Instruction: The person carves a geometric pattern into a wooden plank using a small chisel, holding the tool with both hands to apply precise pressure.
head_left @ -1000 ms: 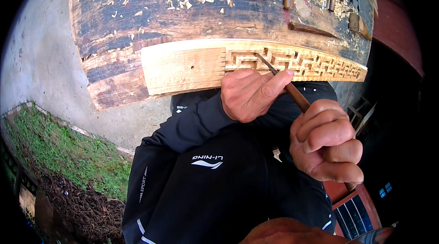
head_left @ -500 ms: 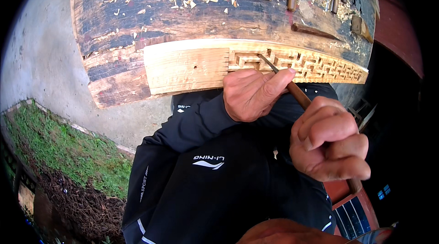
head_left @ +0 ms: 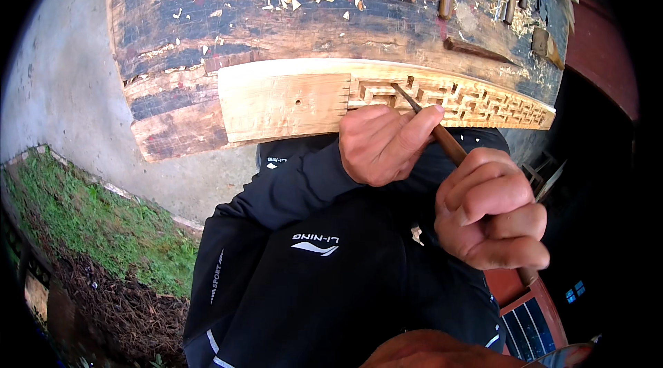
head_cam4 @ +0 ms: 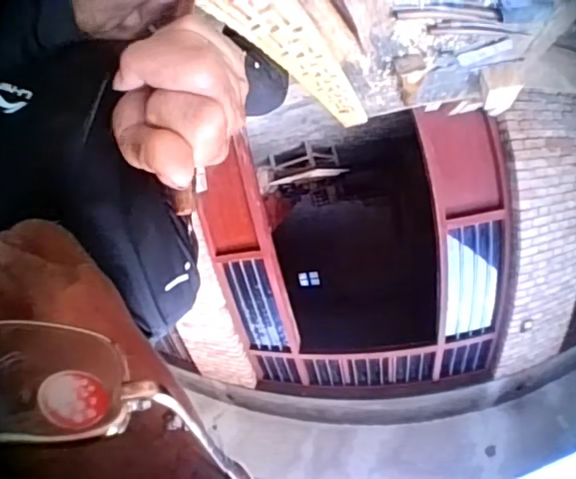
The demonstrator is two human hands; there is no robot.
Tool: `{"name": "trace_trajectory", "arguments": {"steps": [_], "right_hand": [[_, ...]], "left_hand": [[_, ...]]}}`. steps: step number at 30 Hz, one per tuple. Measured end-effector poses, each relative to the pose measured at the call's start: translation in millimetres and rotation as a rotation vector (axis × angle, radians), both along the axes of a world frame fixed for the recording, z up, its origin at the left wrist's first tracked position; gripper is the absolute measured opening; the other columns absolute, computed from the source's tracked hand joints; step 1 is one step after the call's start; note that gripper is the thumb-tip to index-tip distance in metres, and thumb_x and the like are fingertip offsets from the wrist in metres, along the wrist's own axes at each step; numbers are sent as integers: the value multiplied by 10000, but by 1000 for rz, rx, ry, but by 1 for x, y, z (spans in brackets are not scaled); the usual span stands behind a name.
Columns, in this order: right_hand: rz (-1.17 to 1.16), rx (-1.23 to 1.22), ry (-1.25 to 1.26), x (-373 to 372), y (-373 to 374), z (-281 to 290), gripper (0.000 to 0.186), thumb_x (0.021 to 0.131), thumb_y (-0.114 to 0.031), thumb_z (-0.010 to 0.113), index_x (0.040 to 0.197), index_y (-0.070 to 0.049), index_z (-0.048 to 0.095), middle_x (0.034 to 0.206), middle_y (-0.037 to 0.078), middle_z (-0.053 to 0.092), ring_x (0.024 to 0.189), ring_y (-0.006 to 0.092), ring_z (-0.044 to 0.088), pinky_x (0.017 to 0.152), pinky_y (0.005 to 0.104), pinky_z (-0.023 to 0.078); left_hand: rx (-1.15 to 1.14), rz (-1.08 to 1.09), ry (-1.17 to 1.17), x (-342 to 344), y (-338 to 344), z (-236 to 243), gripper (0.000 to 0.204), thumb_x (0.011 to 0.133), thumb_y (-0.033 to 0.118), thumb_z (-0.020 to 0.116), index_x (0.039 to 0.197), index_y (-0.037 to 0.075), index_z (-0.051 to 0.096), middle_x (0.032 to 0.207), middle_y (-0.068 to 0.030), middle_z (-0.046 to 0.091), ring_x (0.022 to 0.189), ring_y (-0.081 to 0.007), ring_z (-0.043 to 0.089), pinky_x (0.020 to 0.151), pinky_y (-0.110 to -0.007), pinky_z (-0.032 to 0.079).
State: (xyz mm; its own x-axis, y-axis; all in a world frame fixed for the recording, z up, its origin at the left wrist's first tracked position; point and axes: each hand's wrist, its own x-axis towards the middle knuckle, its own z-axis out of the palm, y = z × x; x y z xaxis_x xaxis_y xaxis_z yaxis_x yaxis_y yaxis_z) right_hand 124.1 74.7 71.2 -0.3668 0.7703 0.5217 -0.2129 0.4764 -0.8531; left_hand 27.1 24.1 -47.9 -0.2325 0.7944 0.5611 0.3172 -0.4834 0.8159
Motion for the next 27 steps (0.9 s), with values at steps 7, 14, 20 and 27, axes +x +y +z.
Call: {"name": "trace_trajectory", "arguments": {"steps": [7, 14, 20, 27], "right_hand": [[-77, 39, -9, -14, 10, 13, 512, 1224, -451, 334, 809, -156, 388, 720, 63, 566, 422, 78, 396, 424, 217, 320], [-42, 4, -146, -8, 0, 18, 522, 1220, -465, 345, 799, -160, 388, 724, 62, 560, 425, 84, 392, 427, 222, 308], [-39, -35, -103, -7, 0, 17, 587, 1208, -552, 310, 790, -152, 405, 712, 65, 570, 414, 90, 382, 429, 232, 308], [-54, -20, -116, -10, -1, 15, 597, 1203, -576, 292, 810, -145, 419, 706, 66, 572, 412, 96, 385, 428, 237, 312]], "left_hand": [[14, -16, -35, 2, 4, 0, 669, 812, -109, 831, 1450, -26, 649, 894, -108, 772, 645, -229, 729, 549, -327, 517], [44, -1, -47, 3, 1, -5, 672, 820, -106, 828, 1458, -15, 639, 894, -106, 782, 677, -237, 757, 550, -325, 524], [51, 16, -53, 4, 2, -6, 635, 833, -83, 808, 1445, -22, 651, 888, -102, 777, 655, -219, 729, 546, -319, 503], [31, -2, -77, 2, 2, -3, 676, 803, -136, 814, 1446, -21, 639, 899, -112, 777, 657, -238, 740, 562, -327, 529]]}}
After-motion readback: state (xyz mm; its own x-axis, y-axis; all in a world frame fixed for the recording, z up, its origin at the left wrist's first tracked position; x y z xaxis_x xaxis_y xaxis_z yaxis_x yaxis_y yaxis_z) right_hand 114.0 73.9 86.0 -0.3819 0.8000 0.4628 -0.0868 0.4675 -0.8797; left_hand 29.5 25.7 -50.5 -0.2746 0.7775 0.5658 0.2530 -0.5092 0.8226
